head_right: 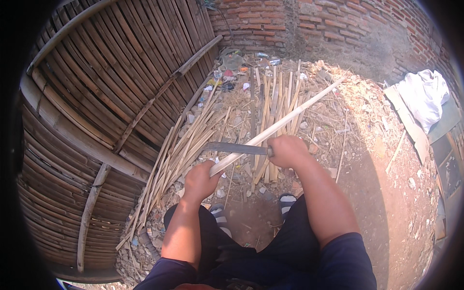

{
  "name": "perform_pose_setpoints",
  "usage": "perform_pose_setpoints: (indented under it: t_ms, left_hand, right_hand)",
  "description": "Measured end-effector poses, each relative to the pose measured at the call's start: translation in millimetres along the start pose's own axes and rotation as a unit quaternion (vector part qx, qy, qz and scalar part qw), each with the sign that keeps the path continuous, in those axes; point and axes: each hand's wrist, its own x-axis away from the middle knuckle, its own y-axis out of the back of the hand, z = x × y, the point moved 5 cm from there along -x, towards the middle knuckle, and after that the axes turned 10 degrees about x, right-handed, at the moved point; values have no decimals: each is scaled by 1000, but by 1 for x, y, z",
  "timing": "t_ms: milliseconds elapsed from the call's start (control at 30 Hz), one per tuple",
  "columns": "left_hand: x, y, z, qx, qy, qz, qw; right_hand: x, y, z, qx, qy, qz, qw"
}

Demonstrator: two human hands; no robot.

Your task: The person is shaving a long bamboo stick using a knife, removing thin layers while sitting on the ground.

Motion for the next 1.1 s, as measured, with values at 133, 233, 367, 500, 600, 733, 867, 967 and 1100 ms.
perform_pose_setpoints:
  t_ms: [133, 233, 367, 500, 600, 733, 867, 967, 1100]
  left_hand:
    - [-1, -1, -1, 11, 9, 3, 1000]
    - [-1, -1, 0, 9, 12, 4, 1000]
    - [0, 1, -1, 8, 13, 2, 1000]
    - [-1, 1, -3, 7, 19, 3, 1000]
    - [-1, -1, 0, 4, 16, -4, 1000]
    - [-1, -1, 2, -1, 25, 0, 1000]
    - [-1, 1, 0, 12, 15, -8, 1000]
    - [-1, 1, -1, 14, 10, -15, 1000]
    - [0, 3, -4, 21, 11, -24, 999]
  right_hand:
    - [-4, -10, -12, -44, 16, -38, 998]
    - [-4, -13, -16, -75, 30, -35, 996]
    - [-4, -15, -19, -109, 50, -23, 993]
    - [-10, -20, -27, -107, 41, -25, 993]
    - [-9, -21, -25, -128, 49, -17, 990]
    - [-5, -17, -11, -96, 68, -8, 993]
    - [-2, -13, -14, -112, 77, -17, 991]
    - [-5, -14, -29, -124, 48, -36, 990]
    - [-4, -12, -30, -118, 26, -33, 992]
